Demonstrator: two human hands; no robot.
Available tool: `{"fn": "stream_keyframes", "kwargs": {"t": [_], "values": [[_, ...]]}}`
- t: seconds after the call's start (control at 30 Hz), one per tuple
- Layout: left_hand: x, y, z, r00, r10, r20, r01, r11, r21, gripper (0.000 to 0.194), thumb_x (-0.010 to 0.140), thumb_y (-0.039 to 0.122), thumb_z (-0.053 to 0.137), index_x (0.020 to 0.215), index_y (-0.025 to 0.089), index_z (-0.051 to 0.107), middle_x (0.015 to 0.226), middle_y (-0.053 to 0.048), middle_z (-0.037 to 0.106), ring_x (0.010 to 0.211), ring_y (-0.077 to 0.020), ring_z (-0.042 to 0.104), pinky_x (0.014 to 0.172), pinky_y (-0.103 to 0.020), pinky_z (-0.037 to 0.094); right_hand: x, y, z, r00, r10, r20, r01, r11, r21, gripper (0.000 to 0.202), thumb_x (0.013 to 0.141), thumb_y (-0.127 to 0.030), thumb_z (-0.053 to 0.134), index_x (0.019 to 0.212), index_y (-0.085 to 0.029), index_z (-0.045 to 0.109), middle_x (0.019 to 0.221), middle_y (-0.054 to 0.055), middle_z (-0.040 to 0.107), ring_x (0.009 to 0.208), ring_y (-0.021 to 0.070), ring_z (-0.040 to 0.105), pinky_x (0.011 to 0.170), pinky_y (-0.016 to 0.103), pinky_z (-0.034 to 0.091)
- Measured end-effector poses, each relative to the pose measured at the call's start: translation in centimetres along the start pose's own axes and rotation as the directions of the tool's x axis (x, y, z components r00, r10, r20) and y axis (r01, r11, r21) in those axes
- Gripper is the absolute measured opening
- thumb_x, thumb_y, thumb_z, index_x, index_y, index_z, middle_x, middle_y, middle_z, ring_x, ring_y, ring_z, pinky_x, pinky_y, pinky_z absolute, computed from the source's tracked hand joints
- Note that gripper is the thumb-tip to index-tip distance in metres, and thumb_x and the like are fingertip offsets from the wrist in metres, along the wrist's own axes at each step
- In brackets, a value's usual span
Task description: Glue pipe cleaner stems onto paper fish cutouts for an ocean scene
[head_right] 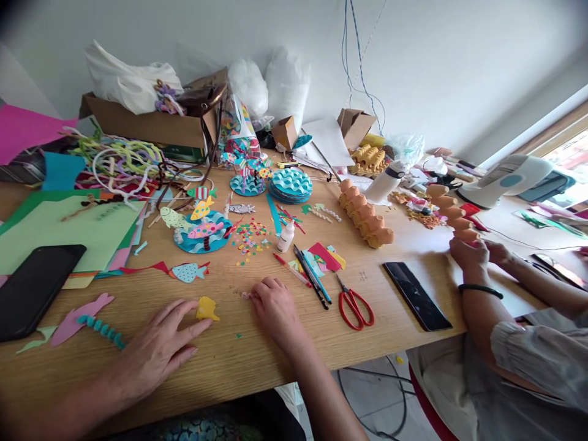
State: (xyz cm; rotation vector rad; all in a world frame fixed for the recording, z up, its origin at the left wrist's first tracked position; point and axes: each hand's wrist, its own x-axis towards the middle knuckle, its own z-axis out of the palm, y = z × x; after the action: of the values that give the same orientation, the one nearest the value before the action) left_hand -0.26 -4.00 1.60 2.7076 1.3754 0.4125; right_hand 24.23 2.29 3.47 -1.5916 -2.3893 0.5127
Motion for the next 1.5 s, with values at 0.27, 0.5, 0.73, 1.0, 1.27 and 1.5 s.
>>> {"fn": "stream_keyframes", "kwargs": {"t": [0.27,0.5,0.73,1.0,1.27,1.5], "values": [[0.1,0.0,0.1,0.999,-0.016,0.038,0.014,0.998,0.059,0.044,0.075,0.02,0.064,0.117,0.031,0.056,0.123,-0.009,0.044,0.113,-0.0288,0.042,0.092,-0.046,0.043,-0.3,-2.1,-1.2,0.998,-0.028,-0.058,0.043,0.965,0.26,0.009,0.082,-0.011,0.051,0.077,-0.016,0.056,0.067,-0.001,0.058,0.061,0.0106,0.052,0.058,0.02,0.037],[0.0,-0.5,0.0,0.998,0.015,0.06,-0.02,0.996,0.09,0.044,0.076,0.025,0.065,0.118,0.034,0.055,0.126,-0.008,0.044,0.115,-0.0276,0.041,0.093,-0.044,0.042,1.1,-4.0,0.3,0.998,-0.06,0.006,0.043,0.781,0.623,0.009,0.078,-0.019,0.057,0.07,-0.017,0.057,0.059,-0.006,0.05,0.055,0.007,0.043,0.052,0.016,0.033],[0.0,-1.0,-0.2,0.996,0.046,0.074,-0.051,0.997,0.065,0.041,0.079,0.027,0.062,0.118,0.033,0.055,0.128,-0.008,0.044,0.116,-0.0271,0.04,0.094,-0.044,0.041,1.9,-4.5,1.3,0.998,0.068,0.003,-0.056,0.793,0.607,0.013,0.073,-0.019,0.063,0.063,-0.016,0.055,0.056,-0.006,0.05,0.052,0.0066,0.042,0.048,0.016,0.031],[0.1,-1.1,-0.4,0.996,0.063,0.066,-0.064,0.998,0.025,0.037,0.082,0.024,0.057,0.118,0.032,0.055,0.128,-0.007,0.045,0.116,-0.0268,0.04,0.093,-0.045,0.041,2.1,-4.2,2.3,0.996,-0.049,0.071,-0.004,0.794,0.608,0.004,0.073,-0.014,0.064,0.074,-0.016,0.067,0.067,-0.002,0.061,0.062,0.0083,0.053,0.054,0.016,0.038],[0.1,-1.0,-0.6,0.995,0.06,0.082,-0.061,0.998,0.012,0.038,0.08,0.023,0.06,0.117,0.031,0.056,0.128,-0.008,0.046,0.118,-0.0276,0.039,0.095,-0.046,0.04,2.1,-4.7,1.1,0.991,-0.136,0.003,0.121,0.895,0.429,0.012,0.083,-0.018,0.058,0.079,-0.016,0.069,0.072,0.001,0.065,0.067,0.0103,0.057,0.063,0.018,0.041],[-0.1,-1.1,-0.4,0.995,0.067,0.071,-0.069,0.997,0.018,0.042,0.08,0.023,0.06,0.12,0.033,0.053,0.13,-0.009,0.043,0.118,-0.0273,0.039,0.094,-0.046,0.04,2.1,-5.3,1.3,0.975,-0.209,-0.07,0.221,0.923,0.316,0.01,0.081,-0.009,0.056,0.081,-0.015,0.064,0.076,0.002,0.065,0.07,0.0112,0.058,0.065,0.018,0.041]]}}
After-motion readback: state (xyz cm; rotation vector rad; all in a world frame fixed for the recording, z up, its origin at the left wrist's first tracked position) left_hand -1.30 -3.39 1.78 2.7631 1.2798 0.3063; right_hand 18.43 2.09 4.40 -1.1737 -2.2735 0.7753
